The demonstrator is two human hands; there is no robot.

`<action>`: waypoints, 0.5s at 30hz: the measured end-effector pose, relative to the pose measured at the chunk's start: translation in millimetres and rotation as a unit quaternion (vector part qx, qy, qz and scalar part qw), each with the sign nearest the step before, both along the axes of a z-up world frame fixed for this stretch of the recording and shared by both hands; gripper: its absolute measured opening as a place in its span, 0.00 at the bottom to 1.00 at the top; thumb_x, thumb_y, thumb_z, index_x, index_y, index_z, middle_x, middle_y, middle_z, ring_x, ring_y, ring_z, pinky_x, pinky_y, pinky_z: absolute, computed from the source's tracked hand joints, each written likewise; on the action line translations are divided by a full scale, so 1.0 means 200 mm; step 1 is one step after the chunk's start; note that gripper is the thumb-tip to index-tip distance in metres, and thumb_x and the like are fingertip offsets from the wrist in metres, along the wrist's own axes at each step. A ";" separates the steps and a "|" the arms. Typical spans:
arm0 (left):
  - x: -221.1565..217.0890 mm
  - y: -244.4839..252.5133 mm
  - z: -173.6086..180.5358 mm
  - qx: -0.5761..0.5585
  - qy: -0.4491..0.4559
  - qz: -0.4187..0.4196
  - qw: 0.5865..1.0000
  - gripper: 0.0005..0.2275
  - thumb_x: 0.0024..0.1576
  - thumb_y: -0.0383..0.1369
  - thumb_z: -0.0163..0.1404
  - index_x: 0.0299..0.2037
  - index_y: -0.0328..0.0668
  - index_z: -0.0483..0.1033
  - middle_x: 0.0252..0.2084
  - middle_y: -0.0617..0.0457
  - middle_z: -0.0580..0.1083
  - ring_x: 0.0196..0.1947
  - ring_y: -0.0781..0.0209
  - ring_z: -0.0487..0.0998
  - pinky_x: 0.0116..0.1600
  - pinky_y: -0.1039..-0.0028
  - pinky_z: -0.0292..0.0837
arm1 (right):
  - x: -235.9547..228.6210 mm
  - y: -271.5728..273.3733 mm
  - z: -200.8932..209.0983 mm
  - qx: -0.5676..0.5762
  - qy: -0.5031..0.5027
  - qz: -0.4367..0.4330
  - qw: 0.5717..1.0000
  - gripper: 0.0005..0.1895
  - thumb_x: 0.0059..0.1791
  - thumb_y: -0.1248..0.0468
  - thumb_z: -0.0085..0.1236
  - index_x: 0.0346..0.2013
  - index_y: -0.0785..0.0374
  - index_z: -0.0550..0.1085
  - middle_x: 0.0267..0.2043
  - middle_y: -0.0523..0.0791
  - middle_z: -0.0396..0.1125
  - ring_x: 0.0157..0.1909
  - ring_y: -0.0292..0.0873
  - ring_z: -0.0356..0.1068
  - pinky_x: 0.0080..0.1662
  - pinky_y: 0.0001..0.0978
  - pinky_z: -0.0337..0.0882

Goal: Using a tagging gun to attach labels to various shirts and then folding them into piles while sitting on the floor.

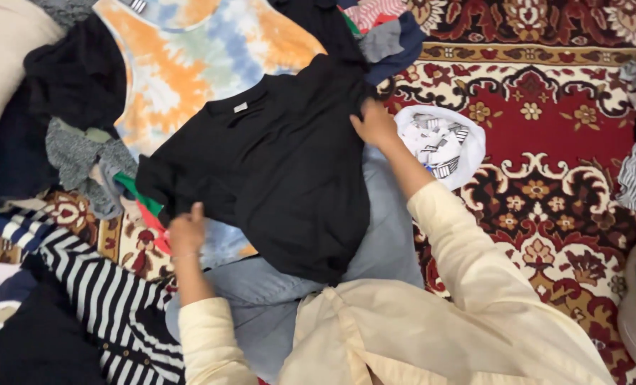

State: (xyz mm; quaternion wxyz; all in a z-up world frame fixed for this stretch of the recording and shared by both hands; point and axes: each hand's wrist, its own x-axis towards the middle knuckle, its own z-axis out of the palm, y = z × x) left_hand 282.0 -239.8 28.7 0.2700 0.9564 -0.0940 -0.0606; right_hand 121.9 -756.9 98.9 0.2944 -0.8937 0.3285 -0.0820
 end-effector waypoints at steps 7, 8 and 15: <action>-0.20 -0.22 -0.06 -0.173 0.267 0.099 0.943 0.26 0.65 0.50 0.43 0.50 0.25 0.70 0.43 0.24 0.75 0.47 0.34 0.79 0.51 0.55 0.76 | -0.10 0.08 -0.20 0.066 0.139 -0.052 0.987 0.32 0.52 0.40 0.53 0.49 0.68 0.76 0.49 0.62 0.72 0.56 0.63 0.71 0.52 0.56 0.72; -0.14 -0.21 -0.25 -0.346 0.328 0.176 0.861 0.30 0.64 0.40 0.52 0.65 0.17 0.56 0.44 0.15 0.71 0.39 0.35 0.82 0.40 0.59 0.85 | -0.09 0.04 -0.30 0.075 0.056 -0.075 0.993 0.26 0.51 0.44 0.58 0.46 0.65 0.76 0.48 0.60 0.72 0.55 0.63 0.71 0.51 0.54 0.73; -0.17 0.10 -0.15 -0.517 0.313 0.300 0.738 0.29 0.68 0.47 0.41 0.72 0.37 0.48 0.72 0.22 0.44 0.67 0.15 0.53 0.57 0.30 0.63 | -0.19 -0.07 -0.14 0.219 -0.078 -0.182 0.955 0.35 0.54 0.49 0.59 0.64 0.74 0.64 0.63 0.67 0.60 0.67 0.64 0.60 0.62 0.55 0.66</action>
